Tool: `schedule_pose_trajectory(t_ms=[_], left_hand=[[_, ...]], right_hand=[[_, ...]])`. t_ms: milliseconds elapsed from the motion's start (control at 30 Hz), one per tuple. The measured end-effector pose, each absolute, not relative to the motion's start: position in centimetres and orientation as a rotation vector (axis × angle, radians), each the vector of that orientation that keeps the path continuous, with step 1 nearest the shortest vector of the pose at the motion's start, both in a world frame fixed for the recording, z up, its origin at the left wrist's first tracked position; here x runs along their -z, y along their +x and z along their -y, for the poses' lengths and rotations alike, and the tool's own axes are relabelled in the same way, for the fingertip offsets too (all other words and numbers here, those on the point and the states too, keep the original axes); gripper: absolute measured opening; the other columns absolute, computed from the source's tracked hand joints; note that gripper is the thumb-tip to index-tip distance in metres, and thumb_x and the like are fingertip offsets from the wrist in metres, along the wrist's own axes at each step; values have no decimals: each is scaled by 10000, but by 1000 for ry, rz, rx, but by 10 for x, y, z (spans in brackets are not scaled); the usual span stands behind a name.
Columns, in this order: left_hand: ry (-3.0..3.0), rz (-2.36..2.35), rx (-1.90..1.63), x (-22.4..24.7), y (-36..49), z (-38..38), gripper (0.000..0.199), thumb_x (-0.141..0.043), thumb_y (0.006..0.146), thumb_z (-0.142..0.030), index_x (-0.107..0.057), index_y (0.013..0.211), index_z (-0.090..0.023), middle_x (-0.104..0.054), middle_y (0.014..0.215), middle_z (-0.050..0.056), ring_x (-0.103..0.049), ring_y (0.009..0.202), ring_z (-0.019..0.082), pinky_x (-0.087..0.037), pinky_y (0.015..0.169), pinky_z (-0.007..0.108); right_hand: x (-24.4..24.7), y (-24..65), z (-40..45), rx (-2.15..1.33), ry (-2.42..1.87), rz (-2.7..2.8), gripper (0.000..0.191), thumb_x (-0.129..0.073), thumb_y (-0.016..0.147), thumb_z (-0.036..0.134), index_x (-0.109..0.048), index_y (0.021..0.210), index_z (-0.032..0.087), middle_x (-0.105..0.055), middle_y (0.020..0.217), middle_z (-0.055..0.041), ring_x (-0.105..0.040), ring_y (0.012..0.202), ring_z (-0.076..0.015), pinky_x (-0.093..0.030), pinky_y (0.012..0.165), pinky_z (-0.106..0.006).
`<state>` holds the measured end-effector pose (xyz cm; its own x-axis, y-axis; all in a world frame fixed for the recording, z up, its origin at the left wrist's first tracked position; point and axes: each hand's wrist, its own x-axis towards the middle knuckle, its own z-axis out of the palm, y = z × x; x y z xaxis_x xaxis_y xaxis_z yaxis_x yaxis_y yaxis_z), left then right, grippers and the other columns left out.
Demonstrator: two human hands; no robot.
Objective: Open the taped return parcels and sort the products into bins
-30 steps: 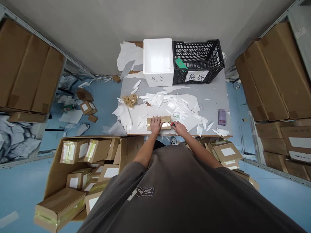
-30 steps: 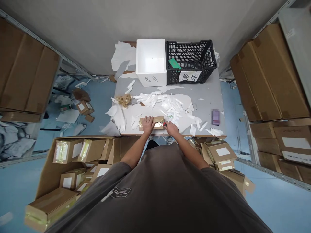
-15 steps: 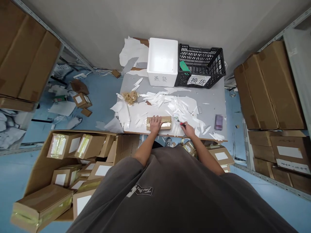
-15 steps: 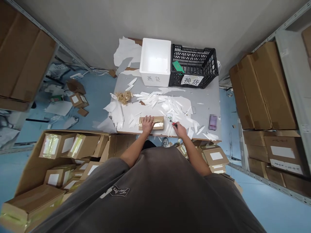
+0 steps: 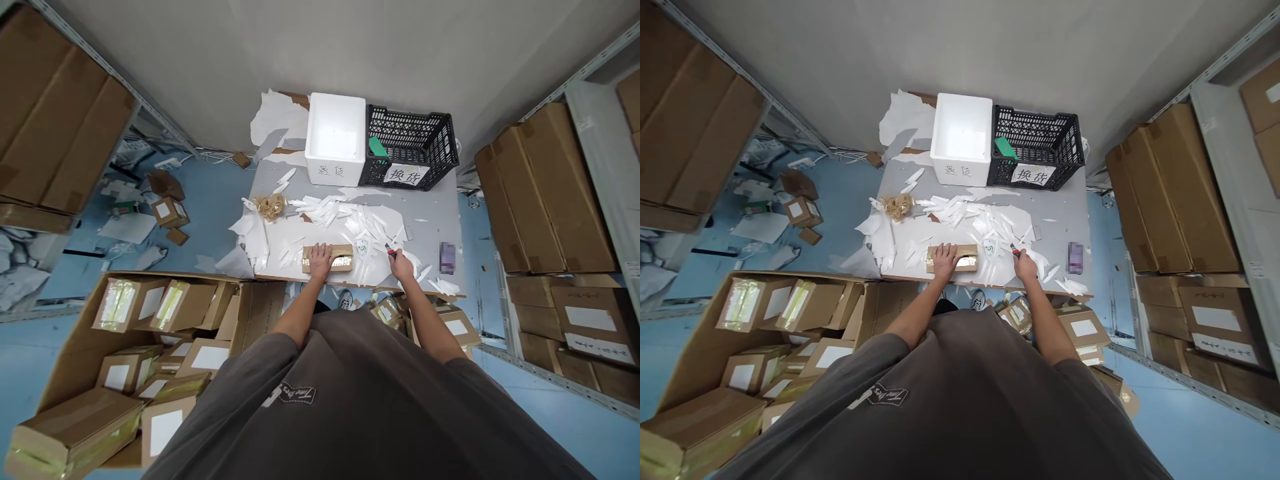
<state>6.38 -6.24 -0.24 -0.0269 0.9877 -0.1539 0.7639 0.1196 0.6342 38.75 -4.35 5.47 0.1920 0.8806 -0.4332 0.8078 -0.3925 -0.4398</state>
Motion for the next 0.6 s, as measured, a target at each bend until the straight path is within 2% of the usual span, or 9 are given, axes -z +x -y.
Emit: schedule_pose_trajectory(t_ms=[133,200,333,433,500,600], left_hand=[[1683,-1851,-495,0,66,63,630,-646,1035,-589,-627,1579,-271,-501,1722,154,-249,1696,390,-93,1378,607],[1686,-1869,-468,-3,66,62,660,-642,1031,-605,-608,1599,-270,-493,1729,146,-256,1690,393,-103,1379,600],[1719,-1874,-309,-12,59,64,740,-643,1021,-617,-558,1645,-229,-476,1737,165,-274,1671,422,-140,1373,592],[1764,-1844,-176,-19,52,76,743,-635,1032,-584,-514,1680,-242,-369,1799,153,-216,1688,432,-171,1357,595],[1777,-1878,-110,-22,51,90,629,-542,1089,-507,-518,1678,-288,-321,1823,128,-224,1682,415,-223,1330,601],[1727,-1972,-26,-23,57,111,546,-451,1118,-382,-547,1654,-341,-342,1807,130,-373,1586,418,-342,1245,618]], right_hand=[[-34,355,70,-1272,-2126,1509,327,-635,1024,581,-579,1142,282,-722,846,-41,-676,774,-259,-536,711,-377],[-15,316,85,-1387,-2034,1379,489,-746,885,681,-573,1122,290,-708,843,13,-695,803,-249,-557,750,-360],[9,265,95,-1379,-2132,1042,619,-840,725,671,-570,1111,268,-756,989,-45,-735,1014,-303,-554,898,-378],[10,261,75,-1343,-2161,930,677,-897,684,604,-583,1169,250,-775,1122,-116,-730,1113,-339,-546,928,-381],[7,259,53,-1321,-2148,913,719,-909,696,581,-583,1238,240,-769,1201,-138,-717,1136,-340,-542,926,-378],[1,249,19,-1346,-2161,905,744,-885,776,555,-555,1349,215,-741,1296,-156,-676,1153,-311,-522,956,-367]])
